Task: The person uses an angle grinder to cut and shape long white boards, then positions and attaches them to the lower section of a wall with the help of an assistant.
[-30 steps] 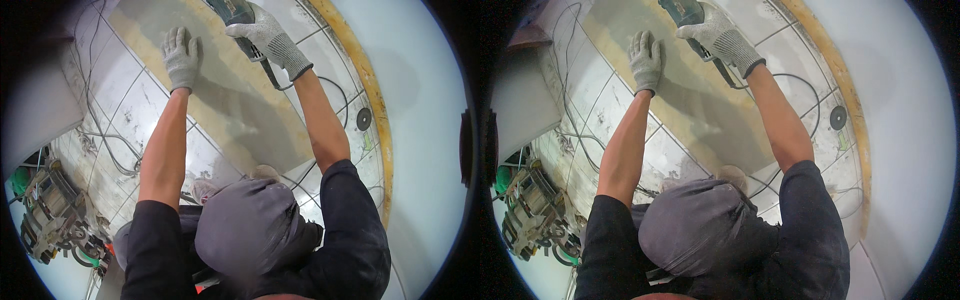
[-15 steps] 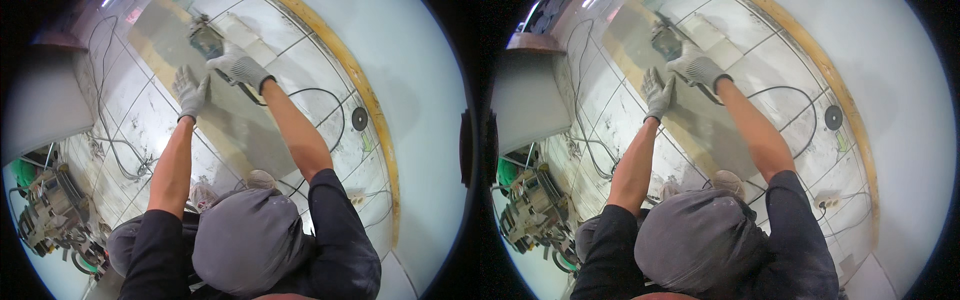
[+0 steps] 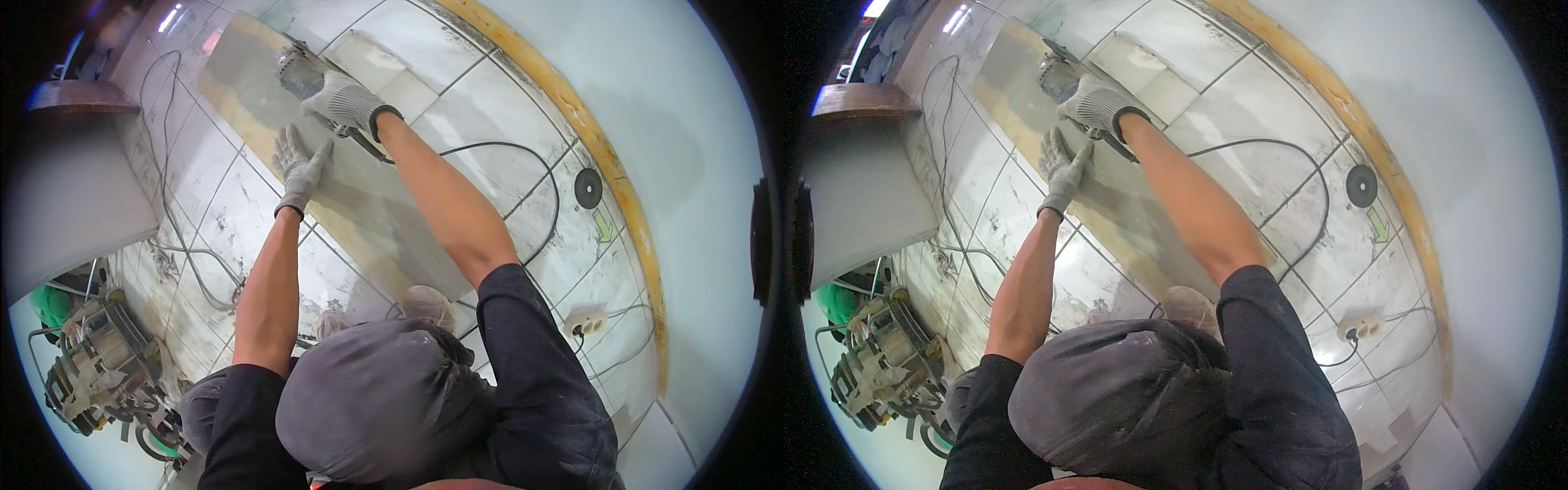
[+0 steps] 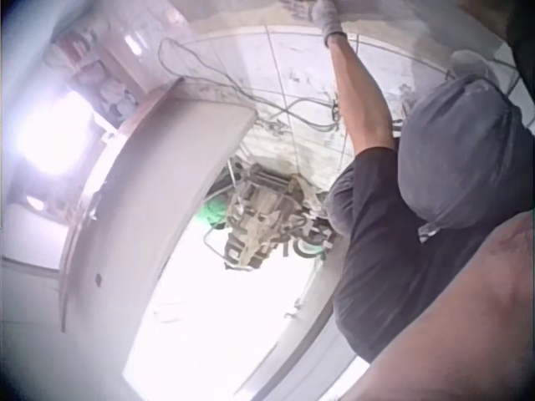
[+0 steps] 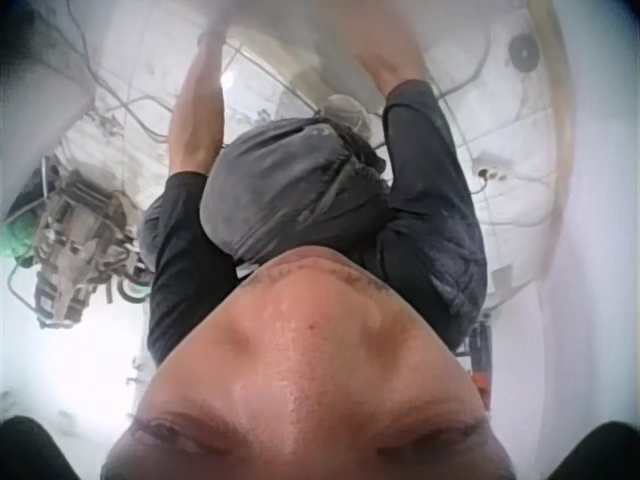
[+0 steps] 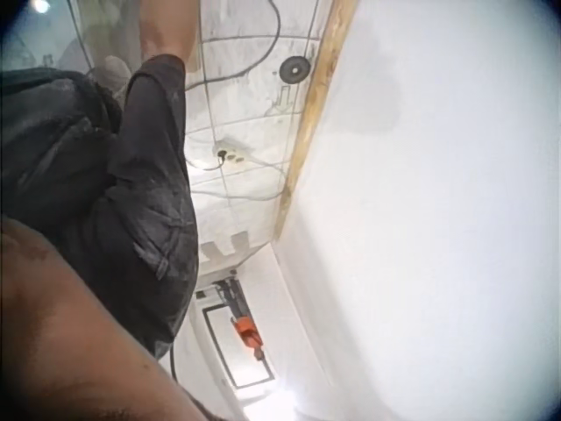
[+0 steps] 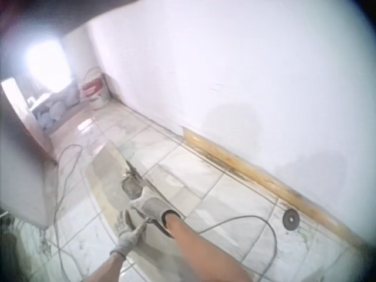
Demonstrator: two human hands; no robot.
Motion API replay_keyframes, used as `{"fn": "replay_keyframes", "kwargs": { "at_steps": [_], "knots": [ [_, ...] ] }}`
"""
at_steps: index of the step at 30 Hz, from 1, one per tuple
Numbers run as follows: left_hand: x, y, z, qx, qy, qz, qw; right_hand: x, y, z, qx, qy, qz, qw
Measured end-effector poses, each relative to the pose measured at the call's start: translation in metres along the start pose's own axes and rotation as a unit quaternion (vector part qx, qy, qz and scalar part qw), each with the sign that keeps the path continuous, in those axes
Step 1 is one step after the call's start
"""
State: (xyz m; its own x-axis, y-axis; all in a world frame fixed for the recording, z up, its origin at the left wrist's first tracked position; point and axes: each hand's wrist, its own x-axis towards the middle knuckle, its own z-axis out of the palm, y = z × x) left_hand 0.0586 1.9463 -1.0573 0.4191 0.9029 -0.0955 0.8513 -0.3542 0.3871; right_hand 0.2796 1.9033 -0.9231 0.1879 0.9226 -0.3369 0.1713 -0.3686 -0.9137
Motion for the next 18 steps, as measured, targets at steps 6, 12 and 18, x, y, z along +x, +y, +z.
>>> {"fn": "replay_keyframes", "kwargs": {
  "at_steps": [6,12,18],
  "knots": [
    [-0.003,0.006,-0.002,-0.021,0.005,0.006,1.0,0.0,0.012,0.008,0.011,0.074,-0.008,0.997],
    [-0.005,0.004,-0.005,-0.015,0.005,-0.001,1.0,-0.003,0.005,0.004,0.026,0.026,-0.003,0.999],
    [-0.005,0.008,-0.006,-0.005,-0.004,0.001,1.0,0.001,0.006,0.002,0.003,0.037,0.011,0.999]
  ]
}}
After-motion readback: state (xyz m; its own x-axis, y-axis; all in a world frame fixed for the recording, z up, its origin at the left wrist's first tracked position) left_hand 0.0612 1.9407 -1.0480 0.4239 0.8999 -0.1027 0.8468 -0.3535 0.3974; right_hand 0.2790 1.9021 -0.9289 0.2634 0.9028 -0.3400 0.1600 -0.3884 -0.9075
